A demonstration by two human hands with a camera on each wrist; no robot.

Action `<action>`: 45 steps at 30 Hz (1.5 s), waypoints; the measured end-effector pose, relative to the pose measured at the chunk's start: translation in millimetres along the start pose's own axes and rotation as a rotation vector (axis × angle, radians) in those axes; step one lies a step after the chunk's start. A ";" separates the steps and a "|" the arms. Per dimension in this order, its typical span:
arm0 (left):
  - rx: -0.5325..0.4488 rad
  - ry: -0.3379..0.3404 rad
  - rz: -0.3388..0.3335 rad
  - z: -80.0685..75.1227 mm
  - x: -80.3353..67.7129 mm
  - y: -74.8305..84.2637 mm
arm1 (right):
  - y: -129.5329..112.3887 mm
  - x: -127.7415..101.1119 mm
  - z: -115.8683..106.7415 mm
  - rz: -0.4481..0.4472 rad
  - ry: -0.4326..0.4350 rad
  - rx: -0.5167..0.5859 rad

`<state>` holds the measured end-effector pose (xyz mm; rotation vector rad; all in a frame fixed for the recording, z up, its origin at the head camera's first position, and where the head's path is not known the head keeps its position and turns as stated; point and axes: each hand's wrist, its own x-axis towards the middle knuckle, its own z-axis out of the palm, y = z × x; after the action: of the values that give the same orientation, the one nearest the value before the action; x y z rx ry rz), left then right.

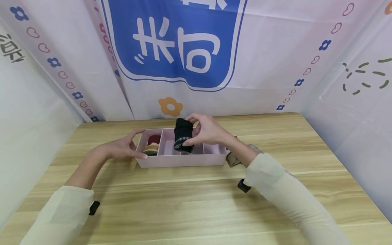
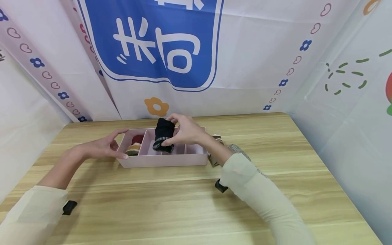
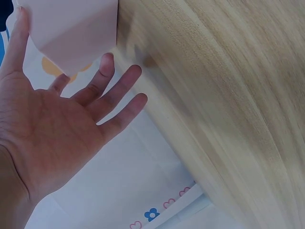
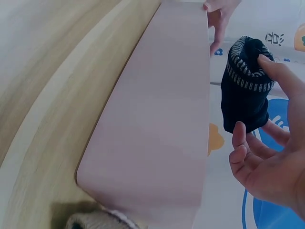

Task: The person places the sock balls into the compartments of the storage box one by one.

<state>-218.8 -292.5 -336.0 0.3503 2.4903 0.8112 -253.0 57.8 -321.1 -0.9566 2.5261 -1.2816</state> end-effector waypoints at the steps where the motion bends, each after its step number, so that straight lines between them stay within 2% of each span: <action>1: -0.002 0.000 -0.002 0.2 -0.2 0.3 | -0.7 1.6 1.5 0.002 -0.002 -0.002; 14: -0.003 0.000 -0.008 1.0 -0.4 0.2 | -11.5 22.8 27.6 0.017 -0.003 -0.085; 22: 0.007 -0.001 -0.001 0.8 -0.5 -0.5 | -7.1 34.6 44.0 0.048 -0.016 -0.082; 30: 0.005 0.003 0.003 -0.2 -0.4 -1.4 | -2.9 37.4 50.6 0.063 -0.090 -0.142; 36: 0.006 0.004 -0.003 -0.5 -0.9 -0.3 | -0.8 37.4 53.7 0.059 -0.144 -0.245; 40: 0.010 0.004 -0.004 -0.5 -1.0 -0.6 | 0.9 37.7 55.2 0.067 -0.148 -0.279; 45: 0.013 0.002 0.001 -0.6 -0.9 -0.9 | 2.3 38.8 55.3 0.066 -0.141 -0.262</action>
<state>-218.4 -293.8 -335.8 0.3551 2.4978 0.7967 -262.4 -1.7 -351.7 -0.9650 2.6318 -0.8479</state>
